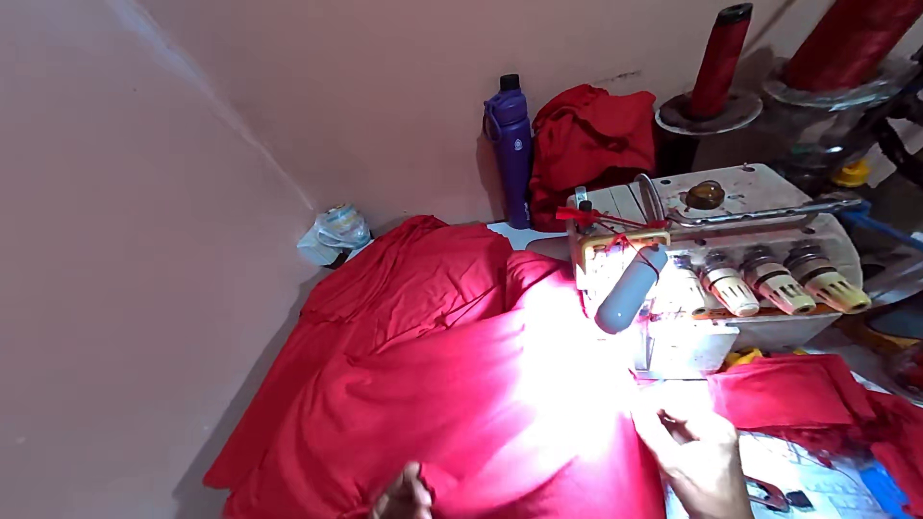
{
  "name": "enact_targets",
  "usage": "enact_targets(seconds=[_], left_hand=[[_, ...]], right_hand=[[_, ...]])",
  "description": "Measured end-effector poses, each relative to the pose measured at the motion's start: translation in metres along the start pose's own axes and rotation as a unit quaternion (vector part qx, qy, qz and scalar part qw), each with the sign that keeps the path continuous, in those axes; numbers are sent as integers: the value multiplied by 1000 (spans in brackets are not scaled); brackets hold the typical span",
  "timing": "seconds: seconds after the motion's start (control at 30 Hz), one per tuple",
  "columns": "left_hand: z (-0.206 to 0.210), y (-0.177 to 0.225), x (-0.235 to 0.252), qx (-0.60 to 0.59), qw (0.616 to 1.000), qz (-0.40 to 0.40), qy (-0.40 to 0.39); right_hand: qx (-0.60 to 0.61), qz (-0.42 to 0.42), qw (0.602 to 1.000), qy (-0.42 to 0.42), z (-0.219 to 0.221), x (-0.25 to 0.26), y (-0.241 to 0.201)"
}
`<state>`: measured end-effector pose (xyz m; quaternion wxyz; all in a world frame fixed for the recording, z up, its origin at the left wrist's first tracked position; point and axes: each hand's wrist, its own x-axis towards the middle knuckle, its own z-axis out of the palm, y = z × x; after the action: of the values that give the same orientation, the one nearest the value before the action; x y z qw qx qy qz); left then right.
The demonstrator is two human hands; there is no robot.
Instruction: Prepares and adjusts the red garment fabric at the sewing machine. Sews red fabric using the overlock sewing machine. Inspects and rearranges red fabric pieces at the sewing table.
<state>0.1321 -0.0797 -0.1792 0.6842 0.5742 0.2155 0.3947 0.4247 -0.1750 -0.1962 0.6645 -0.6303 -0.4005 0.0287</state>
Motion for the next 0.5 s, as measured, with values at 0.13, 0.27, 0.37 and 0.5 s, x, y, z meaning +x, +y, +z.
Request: enact_targets(seconds=[0.13,0.27,0.37,0.5], left_hand=[[9,48,79,195,972,103,77],[-23,13,157,308,925,148,165],[-33,-45,176,471,861,144,129],[-25,-56,177,524,823,162,147]], right_hand=[[90,52,994,-31,2,10,5],[188,118,970,-102,11,-11,2],[152,130,970,-136,20,-27,4],[45,79,994,-57,32,-33,6]])
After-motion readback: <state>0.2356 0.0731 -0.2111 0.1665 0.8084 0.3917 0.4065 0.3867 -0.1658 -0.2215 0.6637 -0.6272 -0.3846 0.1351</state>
